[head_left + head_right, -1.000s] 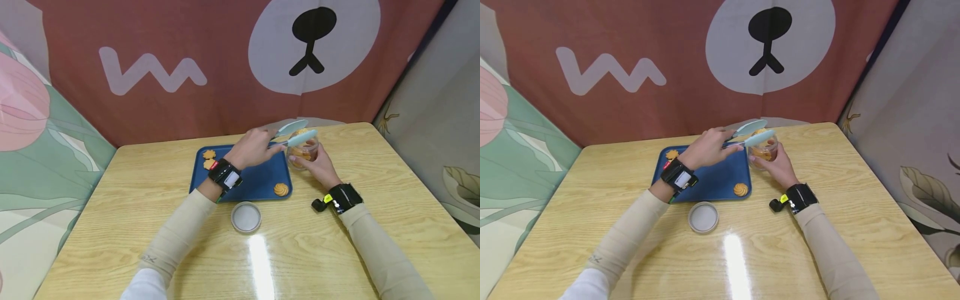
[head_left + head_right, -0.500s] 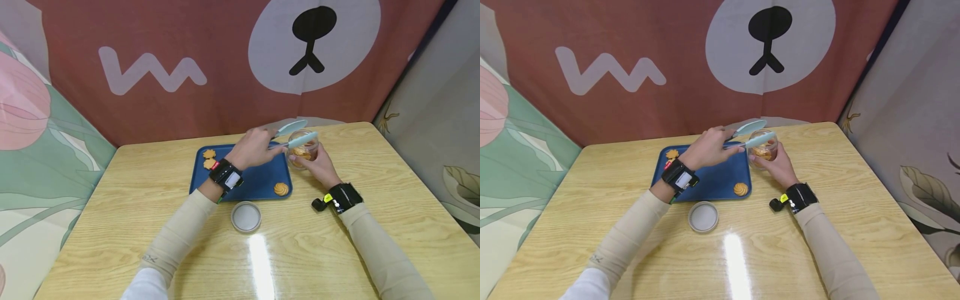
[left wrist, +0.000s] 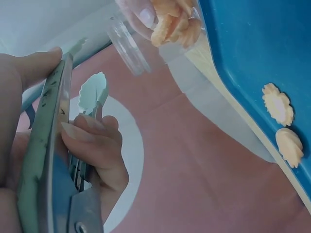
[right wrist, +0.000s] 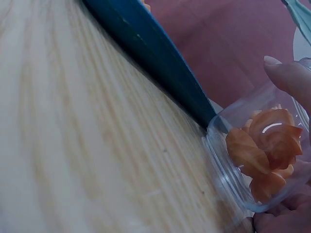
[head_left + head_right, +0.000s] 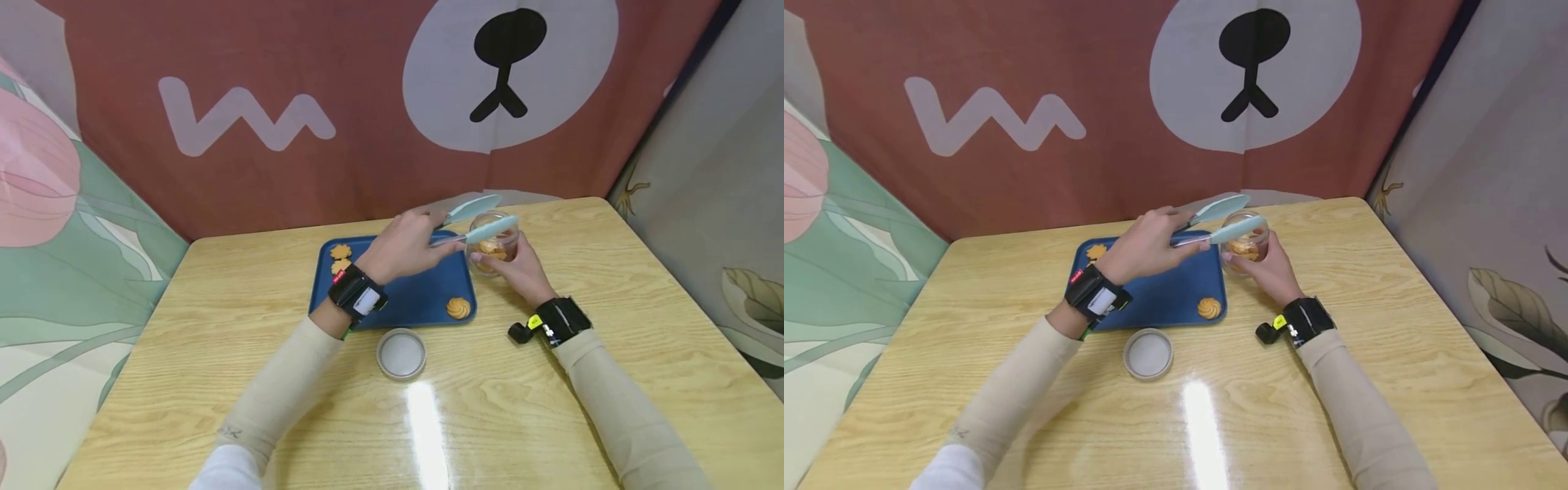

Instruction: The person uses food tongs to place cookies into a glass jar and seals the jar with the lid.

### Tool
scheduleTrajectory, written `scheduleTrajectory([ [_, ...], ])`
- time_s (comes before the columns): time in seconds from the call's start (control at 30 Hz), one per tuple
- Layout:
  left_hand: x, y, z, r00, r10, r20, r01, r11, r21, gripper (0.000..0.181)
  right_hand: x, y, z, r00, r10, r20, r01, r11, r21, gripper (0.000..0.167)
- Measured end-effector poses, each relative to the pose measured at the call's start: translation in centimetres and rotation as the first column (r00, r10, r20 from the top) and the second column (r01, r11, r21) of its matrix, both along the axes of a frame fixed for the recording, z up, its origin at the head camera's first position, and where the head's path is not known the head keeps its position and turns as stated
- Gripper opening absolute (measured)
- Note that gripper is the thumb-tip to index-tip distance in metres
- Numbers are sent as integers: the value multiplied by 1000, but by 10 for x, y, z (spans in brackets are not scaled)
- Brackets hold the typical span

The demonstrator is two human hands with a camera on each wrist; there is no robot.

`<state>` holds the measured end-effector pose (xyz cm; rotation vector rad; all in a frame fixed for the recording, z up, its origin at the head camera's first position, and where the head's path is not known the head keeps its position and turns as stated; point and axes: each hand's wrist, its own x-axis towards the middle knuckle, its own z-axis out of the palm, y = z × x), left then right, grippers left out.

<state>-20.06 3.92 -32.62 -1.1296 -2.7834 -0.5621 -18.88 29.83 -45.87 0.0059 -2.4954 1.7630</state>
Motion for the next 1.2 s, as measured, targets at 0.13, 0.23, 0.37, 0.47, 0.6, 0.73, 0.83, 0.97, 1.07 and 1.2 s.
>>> scheduleTrajectory([
  [0.13,8,-9,3,1000,0,22,0,1000,3,66,-1,0,0,1000,-3,3,3,1000,-1,83],
  [0.23,12,-16,3,1000,-4,27,5,1000,-2,66,-1,0,0,1000,1,0,-1,1000,-1,85],
  [0.37,17,-25,0,1000,-17,24,17,1000,5,64,-2,2,-1,1000,-7,-1,7,999,46,87],
  [0.47,20,-32,-1,999,-22,37,22,1000,8,66,-2,3,-2,1000,-13,-3,13,997,80,89],
  [0.6,24,-42,-4,998,-28,63,28,1000,0,68,-2,4,-1,1000,-8,-10,9,998,66,89],
  [0.73,28,-50,-10,995,-34,92,36,999,-23,68,-3,3,0,1000,-21,-3,21,998,54,85],
  [0.83,30,-56,-15,993,-41,110,46,998,-43,67,-2,3,1,1000,-21,3,21,998,60,87],
  [0.97,31,-62,-24,986,-58,153,66,997,-50,65,-1,3,2,1000,5,10,-6,999,44,94],
  [1.07,31,-67,-31,976,-71,206,85,995,-60,65,-1,2,1,1000,12,14,-12,999,42,97],
  [1.2,33,-71,-37,960,-90,266,116,990,-83,63,-2,2,1,1000,6,19,-7,998,56,98],
])
